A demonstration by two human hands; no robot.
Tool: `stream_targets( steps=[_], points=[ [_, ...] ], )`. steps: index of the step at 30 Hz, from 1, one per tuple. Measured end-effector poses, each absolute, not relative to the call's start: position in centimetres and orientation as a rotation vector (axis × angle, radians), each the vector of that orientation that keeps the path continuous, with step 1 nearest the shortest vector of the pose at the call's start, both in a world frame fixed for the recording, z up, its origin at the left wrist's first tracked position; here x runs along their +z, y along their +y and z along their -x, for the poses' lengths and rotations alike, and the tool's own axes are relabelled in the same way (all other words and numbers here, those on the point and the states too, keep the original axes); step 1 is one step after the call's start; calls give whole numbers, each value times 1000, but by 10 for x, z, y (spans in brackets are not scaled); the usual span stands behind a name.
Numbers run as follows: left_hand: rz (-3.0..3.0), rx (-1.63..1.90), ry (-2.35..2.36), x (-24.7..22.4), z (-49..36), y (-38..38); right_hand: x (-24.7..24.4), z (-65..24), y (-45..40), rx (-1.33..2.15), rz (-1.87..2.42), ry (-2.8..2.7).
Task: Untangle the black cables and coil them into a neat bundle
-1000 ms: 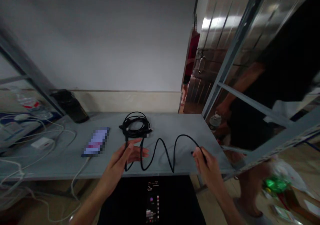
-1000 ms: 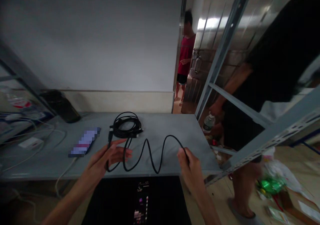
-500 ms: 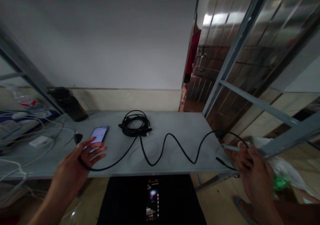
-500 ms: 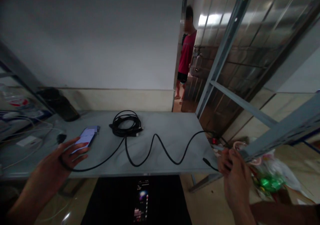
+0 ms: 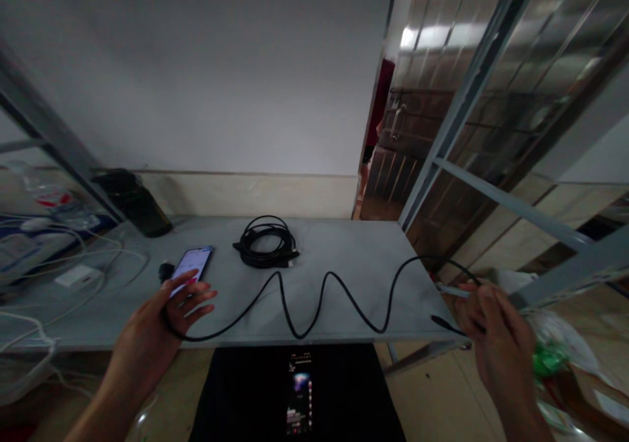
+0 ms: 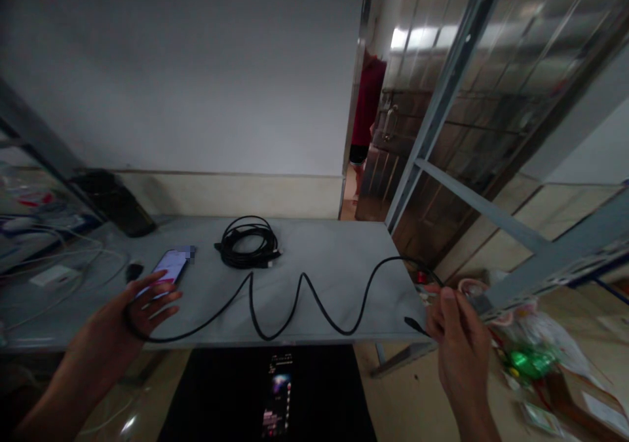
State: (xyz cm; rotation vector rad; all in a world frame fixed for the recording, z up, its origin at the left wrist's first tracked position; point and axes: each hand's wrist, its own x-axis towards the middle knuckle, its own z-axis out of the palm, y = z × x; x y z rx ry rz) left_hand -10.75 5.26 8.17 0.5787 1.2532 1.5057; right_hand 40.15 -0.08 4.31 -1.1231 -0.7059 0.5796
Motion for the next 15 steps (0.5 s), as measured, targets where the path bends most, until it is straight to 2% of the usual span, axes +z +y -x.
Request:
stream_targets(
  steps=[7, 15],
  points=[
    [-678, 1503, 1218, 63, 107, 57, 45, -395, 1, 566, 1129, -750],
    [-739, 1208, 1091, 59, 43, 59, 43, -342, 14, 754, 1097, -991]
  ],
)
